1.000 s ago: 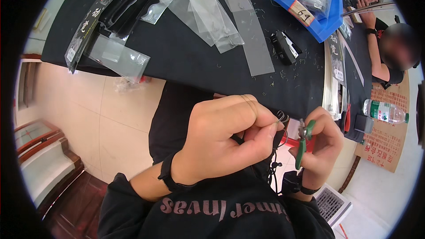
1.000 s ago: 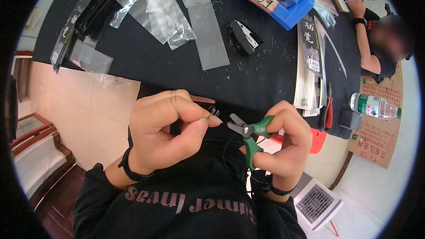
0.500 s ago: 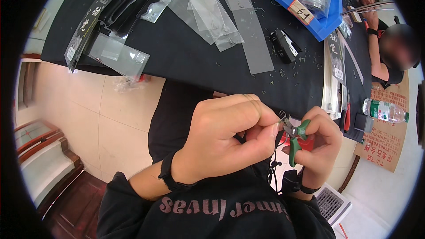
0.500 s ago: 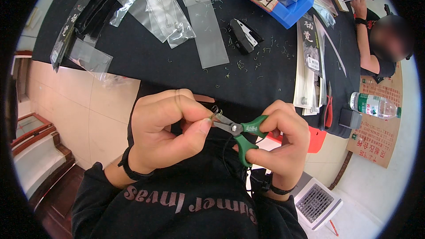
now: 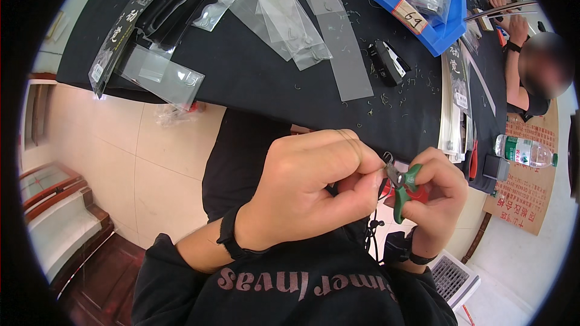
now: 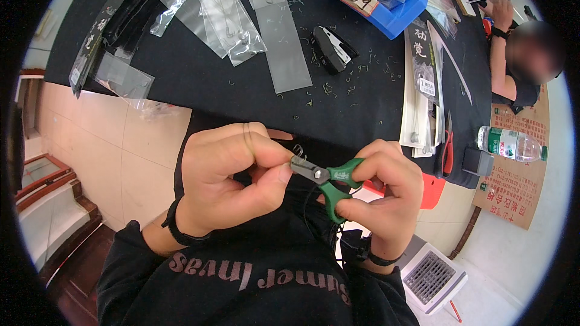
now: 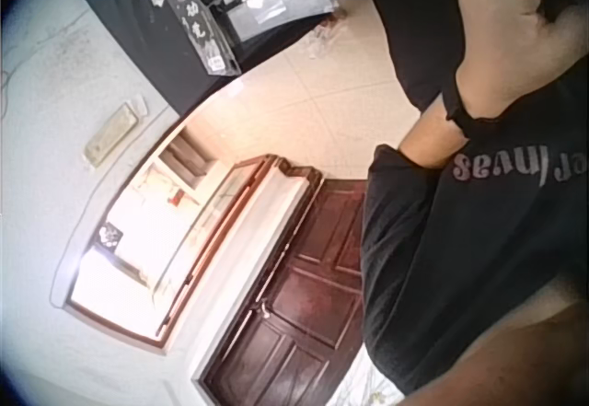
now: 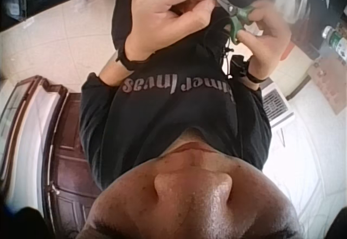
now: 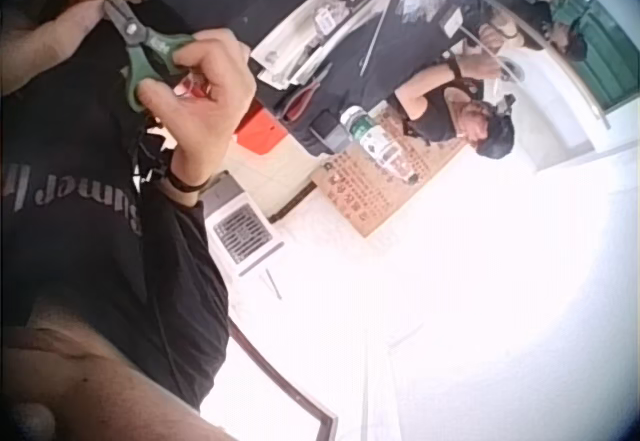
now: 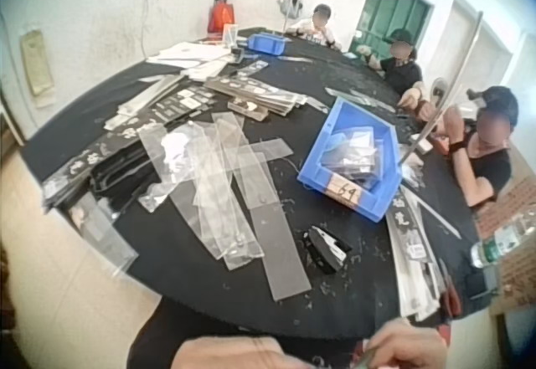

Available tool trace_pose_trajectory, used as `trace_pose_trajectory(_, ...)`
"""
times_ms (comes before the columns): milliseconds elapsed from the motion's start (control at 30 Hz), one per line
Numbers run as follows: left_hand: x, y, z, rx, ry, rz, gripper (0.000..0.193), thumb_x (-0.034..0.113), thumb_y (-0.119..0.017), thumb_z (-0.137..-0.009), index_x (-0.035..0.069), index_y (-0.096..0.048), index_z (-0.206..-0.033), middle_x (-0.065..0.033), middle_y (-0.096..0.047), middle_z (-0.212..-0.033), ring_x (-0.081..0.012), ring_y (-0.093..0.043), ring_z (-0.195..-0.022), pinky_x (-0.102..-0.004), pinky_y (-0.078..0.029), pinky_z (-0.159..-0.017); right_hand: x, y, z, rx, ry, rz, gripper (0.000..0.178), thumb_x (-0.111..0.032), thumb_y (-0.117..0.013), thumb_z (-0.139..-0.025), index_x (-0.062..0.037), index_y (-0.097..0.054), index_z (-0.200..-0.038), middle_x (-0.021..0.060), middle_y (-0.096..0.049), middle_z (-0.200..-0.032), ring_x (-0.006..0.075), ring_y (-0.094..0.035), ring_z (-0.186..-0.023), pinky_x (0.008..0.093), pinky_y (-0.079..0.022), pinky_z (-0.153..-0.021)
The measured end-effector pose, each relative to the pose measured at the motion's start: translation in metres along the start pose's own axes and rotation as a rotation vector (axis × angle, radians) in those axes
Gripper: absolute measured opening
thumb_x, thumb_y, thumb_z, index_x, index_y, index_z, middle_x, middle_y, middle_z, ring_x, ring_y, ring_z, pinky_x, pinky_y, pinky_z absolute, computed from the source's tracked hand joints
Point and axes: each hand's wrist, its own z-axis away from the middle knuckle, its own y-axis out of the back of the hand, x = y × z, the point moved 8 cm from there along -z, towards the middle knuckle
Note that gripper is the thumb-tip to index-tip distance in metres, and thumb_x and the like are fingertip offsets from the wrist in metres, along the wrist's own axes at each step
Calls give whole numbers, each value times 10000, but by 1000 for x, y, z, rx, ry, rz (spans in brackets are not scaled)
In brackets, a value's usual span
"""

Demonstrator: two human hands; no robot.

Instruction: Assembling and packaging fishing tackle components including line and small accessories.

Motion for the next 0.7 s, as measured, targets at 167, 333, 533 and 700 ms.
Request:
trace_pose_trajectory(167,1,0,0,-36,-46,-35,77,-52,-666,-725,-25,-657,-798,-57,-602,-658,-76,-520,-509,-197,-448,-545,-1,1,4,82,-80,-99,279,-10,-740,-482,-36,-522,-654,42,-539,-735,125,-432,-635,231,-293,-572)
trace_pose_trajectory(333,-30,-4,12,-1,511,349,57,17,-618,-857,-30,-645,-840,-112,-688,-806,-57,-545,-545,-194,-464,-554,-8,9,-3,173,19,-184,336,-14,-746,-515,-45,-495,-736,39,-506,-792,114,-457,-687,221,-333,-612)
trace_pose_trajectory(533,-38,-4,14,59,623,565,147,82,-574,-913,-26,-625,-826,-145,-696,-854,-54,-533,-528,-189,-460,-549,7,24,-5,172,-132,157,224,87,-647,-664,11,-536,-844,72,-554,-890,114,-576,-808,249,-458,-735)
trace_pose_trajectory(700,-38,-3,14,90,610,595,151,96,-578,-910,-21,-622,-826,-143,-692,-844,-56,-520,-515,-190,-454,-549,29,37,-5,283,-369,195,366,53,-688,-678,34,-642,-1040,107,-664,-987,108,-624,-823,236,-441,-685)
